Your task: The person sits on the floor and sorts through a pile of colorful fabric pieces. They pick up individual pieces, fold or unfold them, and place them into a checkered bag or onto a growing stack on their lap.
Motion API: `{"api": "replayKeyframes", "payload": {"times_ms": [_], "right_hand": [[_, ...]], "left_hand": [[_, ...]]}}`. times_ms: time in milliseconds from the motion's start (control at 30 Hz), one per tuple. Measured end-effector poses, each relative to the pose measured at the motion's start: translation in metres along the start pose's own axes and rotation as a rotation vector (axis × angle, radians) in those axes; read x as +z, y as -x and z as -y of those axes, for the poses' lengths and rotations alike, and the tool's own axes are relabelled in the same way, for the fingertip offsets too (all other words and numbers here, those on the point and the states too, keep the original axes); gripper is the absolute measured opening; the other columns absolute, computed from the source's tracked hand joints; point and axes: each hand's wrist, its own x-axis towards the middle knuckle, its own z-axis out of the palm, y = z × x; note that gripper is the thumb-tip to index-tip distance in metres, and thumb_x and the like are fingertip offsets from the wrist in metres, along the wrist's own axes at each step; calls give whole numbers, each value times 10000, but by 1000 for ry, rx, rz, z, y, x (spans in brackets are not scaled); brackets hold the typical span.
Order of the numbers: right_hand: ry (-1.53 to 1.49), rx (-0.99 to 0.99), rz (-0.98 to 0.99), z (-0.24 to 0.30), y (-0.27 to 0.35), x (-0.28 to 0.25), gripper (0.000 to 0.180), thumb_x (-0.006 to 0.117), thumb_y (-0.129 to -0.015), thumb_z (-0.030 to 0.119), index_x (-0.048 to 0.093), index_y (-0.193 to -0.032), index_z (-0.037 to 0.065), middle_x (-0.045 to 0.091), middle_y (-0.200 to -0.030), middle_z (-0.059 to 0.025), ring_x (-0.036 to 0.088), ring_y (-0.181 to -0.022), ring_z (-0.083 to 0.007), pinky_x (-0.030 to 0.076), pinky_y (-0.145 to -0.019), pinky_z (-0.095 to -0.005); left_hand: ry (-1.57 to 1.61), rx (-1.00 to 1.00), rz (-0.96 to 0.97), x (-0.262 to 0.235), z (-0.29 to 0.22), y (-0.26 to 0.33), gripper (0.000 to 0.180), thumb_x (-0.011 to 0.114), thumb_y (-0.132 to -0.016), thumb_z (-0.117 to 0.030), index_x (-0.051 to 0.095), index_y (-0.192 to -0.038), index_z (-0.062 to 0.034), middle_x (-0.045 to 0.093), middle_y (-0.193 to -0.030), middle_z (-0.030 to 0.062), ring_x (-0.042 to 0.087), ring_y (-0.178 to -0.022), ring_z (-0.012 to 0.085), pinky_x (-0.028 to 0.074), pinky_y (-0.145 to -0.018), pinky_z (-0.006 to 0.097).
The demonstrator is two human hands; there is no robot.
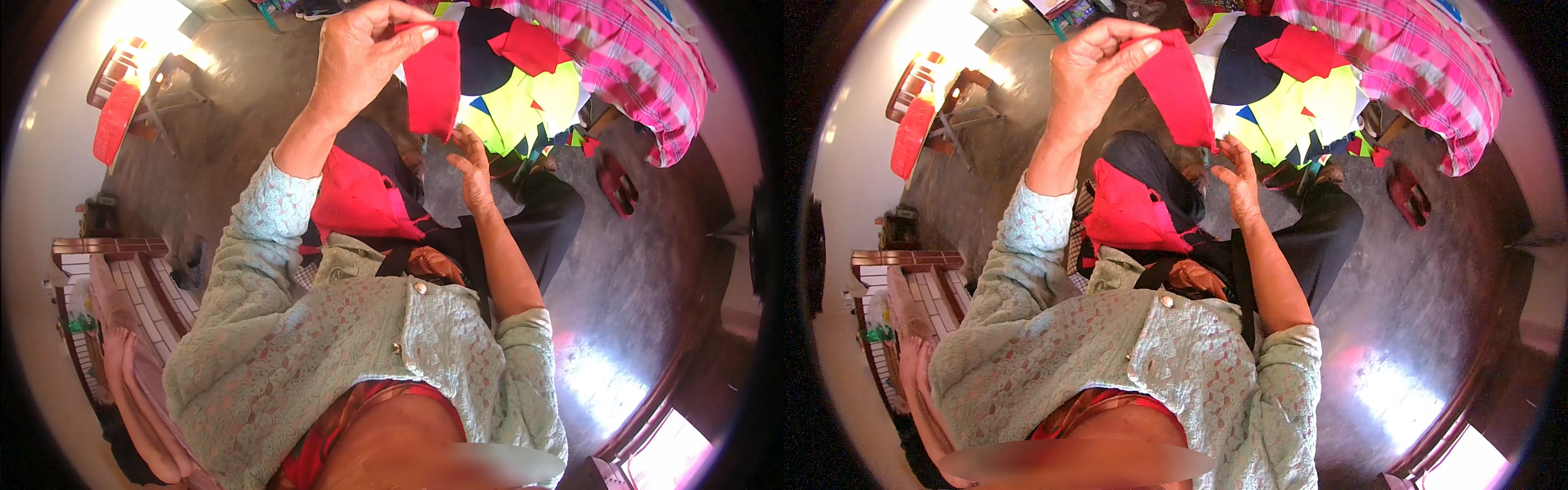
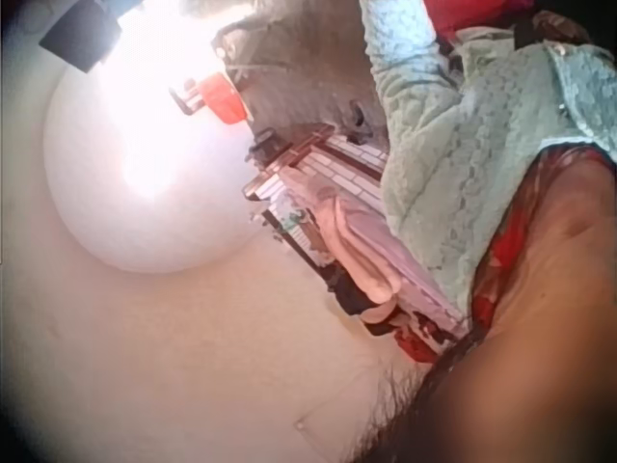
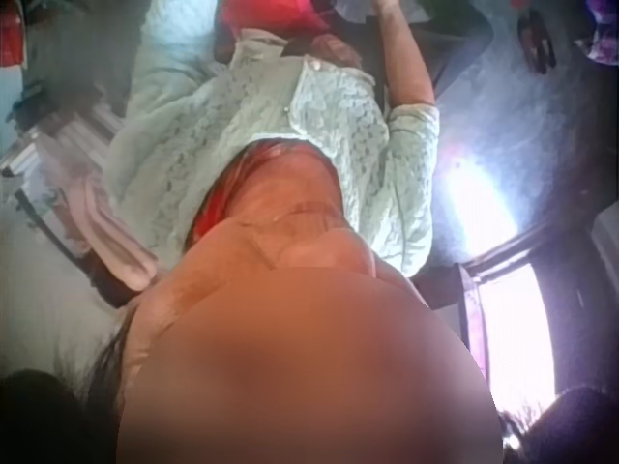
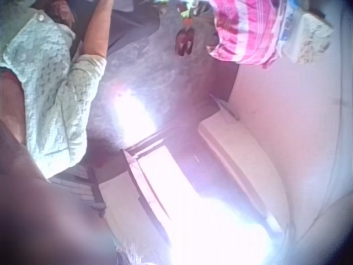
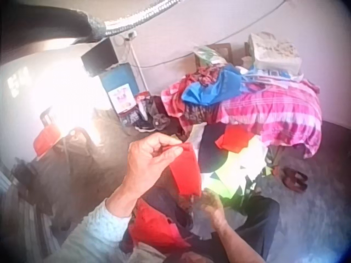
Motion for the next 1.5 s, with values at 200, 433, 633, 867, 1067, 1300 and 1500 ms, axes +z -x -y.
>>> {"api": "replayKeyframes", "payload": {"times_ms": [200, 433, 633, 867, 1067, 1300, 1500], "right_hand": [[66, -53, -27, -12, 1, 1, 638, 734, -741, 54, 464, -1315, 123, 495, -1290, -60, 440, -1205, -188, 367, -978, -325], [-150, 40, -31, -15, -1, -6, 280, 692, -833, 121, 615, -1093, 48, 661, -1005, -32, 617, -915, -150, 471, -846, -309], [-416, 156, 141, -6, -1, -11, 285, 663, -862, 224, 618, -1084, 51, 673, -978, -64, 655, -848, -177, 538, -711, -309], [-391, 210, 165, 2, 3, -9, 354, 606, -895, 339, 587, -1121, 67, 665, -961, -68, 654, -844, -189, 532, -692, -308], [-309, 187, 75, 1, 1, -10, 323, 592, -908, 351, 590, -1063, 68, 648, -852, -46, 616, -703, -140, 481, -576, -257], [-215, 80, -81, 38, 12, -5, 271, 602, -910, 298, 606, -1005, 44, 634, -767, -38, 594, -610, -126, 451, -520, -243], [-168, -18, -212, 104, 9, -28, 147, 632, -888, 215, 603, -833, 83, 620, -700, -15, 582, -543, -120, 457, -471, -240]], "left_hand": [[75, -29, 12, 2, -32, -21, 105, 623, -856, 1, 637, -956, 29, 677, -846, 43, 614, -768, 63, 503, -677, 202], [138, -6, -108, -4, -13, -34, 94, 612, -861, 1, 638, -951, 10, 670, -856, 27, 618, -771, 70, 498, -685, 201], [182, -152, -295, -38, 40, -36, 94, 619, -868, -80, 631, -944, -25, 653, -828, 21, 614, -710, 87, 485, -602, 213], [238, -260, -366, -71, 70, -24, 176, 656, -862, -97, 627, -1004, 3, 673, -887, 66, 638, -739, 101, 519, -636, 230], [259, -280, -414, -72, 77, -15, 136, 655, -852, -78, 644, -946, 18, 675, -819, 64, 633, -658, 94, 518, -559, 218], [317, -378, -443, -65, 99, -9, 127, 628, -873, -98, 622, -957, -3, 660, -830, 65, 622, -633, 103, 510, -512, 235], [368, -437, -425, -53, 133, -12, 122, 626, -879, -104, 616, -960, -13, 658, -846, 67, 623, -632, 117, 526, -511, 248]]}}
